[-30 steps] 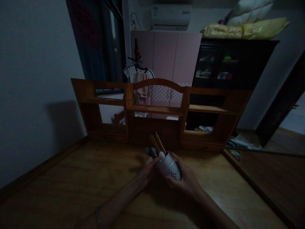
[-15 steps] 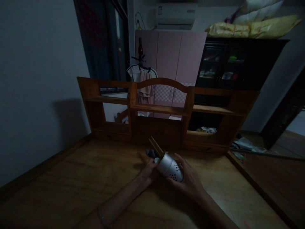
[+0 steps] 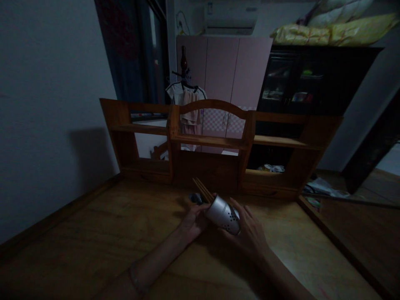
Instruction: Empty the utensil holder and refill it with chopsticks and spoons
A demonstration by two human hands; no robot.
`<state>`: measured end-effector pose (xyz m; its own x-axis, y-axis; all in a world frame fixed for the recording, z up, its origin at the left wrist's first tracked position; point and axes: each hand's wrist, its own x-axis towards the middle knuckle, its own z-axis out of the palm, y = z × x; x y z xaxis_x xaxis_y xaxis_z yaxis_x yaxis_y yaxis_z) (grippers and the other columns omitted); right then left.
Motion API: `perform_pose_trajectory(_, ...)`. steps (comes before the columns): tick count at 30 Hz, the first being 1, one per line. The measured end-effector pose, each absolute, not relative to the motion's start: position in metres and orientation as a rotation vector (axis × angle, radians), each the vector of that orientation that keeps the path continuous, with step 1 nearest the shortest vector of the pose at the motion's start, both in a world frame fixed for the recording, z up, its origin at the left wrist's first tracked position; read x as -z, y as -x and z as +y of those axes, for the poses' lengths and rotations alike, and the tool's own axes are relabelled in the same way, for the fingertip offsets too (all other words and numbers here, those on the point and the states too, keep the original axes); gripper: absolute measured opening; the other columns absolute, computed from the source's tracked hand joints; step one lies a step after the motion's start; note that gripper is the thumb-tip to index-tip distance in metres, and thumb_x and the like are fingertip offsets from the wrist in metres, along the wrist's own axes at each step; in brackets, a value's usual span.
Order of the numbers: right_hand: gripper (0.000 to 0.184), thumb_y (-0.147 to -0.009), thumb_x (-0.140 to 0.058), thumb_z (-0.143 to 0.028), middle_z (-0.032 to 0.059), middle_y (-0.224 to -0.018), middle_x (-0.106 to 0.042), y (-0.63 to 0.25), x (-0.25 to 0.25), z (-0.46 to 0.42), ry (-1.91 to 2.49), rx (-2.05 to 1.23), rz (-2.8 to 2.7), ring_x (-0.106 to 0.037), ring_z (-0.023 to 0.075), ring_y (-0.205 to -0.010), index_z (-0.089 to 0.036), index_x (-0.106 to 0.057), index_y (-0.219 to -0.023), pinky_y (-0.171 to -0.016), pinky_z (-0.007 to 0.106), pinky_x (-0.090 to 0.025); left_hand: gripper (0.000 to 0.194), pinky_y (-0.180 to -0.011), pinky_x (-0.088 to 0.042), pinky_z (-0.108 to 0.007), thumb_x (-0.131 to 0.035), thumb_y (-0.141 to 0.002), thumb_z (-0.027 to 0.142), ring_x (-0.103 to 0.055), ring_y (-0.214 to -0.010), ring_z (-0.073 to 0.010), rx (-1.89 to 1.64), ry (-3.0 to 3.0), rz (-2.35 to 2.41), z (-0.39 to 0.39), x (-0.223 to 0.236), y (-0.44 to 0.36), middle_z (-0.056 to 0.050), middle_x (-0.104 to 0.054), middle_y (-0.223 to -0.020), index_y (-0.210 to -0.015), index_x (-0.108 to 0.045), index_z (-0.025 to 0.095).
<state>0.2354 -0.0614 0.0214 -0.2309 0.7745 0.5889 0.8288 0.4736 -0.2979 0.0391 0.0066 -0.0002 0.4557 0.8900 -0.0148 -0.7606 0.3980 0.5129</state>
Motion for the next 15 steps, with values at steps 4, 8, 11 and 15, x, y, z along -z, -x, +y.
perform_pose_trajectory(4, 0.083, -0.079, -0.073, -0.045, 0.012, -0.127, -0.054, -0.236, -0.023, -0.063, 1.331, 0.021, -1.994, -0.053, 0.0336, -0.11, -0.023, -0.031, -0.147, -0.088, 0.047, -0.049, 0.024, -0.085, -0.05, -0.027, -0.063, -0.084, 0.013, -0.064, -0.096, -0.0185, -1.07, -0.386, 0.279, 0.011, -0.007, -0.034, -0.008, -0.069, -0.105, -0.109, -0.066, 0.013)
perform_pose_trajectory(8, 0.08, -0.08, -0.073, -0.044, 0.0113, -0.129, -0.052, -0.235, -0.022, -0.063, 1.335, -0.053, -1.968, -0.053, 0.0324, -0.111, -0.024, -0.032, -0.145, -0.089, 0.045, -0.048, 0.023, -0.077, -0.051, -0.025, -0.066, -0.083, 0.013, -0.065, -0.085, -0.0159, -1.121, -0.359, 0.311, 0.012, -0.003, -0.035, -0.005, -0.069, -0.091, -0.105, -0.066, 0.015)
perform_pose_trajectory(11, 0.08, -0.078, -0.074, -0.044, 0.011, -0.127, -0.054, -0.233, -0.019, -0.062, 1.327, -0.111, -1.947, -0.053, 0.0321, -0.111, -0.024, -0.034, -0.144, -0.089, 0.045, -0.048, 0.014, -0.075, -0.05, -0.024, -0.072, -0.078, 0.012, -0.064, -0.076, -0.0139, -1.16, -0.363, 0.411, 0.009, 0.0, -0.04, -0.004, -0.068, -0.082, -0.091, -0.068, 0.012)
perform_pose_trajectory(15, 0.077, -0.079, -0.072, -0.047, 0.0121, -0.12, -0.058, -0.233, -0.015, -0.061, 1.358, -0.252, -1.87, -0.058, 0.0319, -0.104, -0.022, -0.036, -0.143, -0.085, 0.043, -0.049, 0.018, -0.077, -0.049, -0.024, -0.08, -0.068, 0.01, -0.062, -0.075, -0.0136, -1.229, -0.443, 0.514, 0.007, 0.002, -0.045, -0.003, -0.068, -0.081, -0.081, -0.068, 0.011)
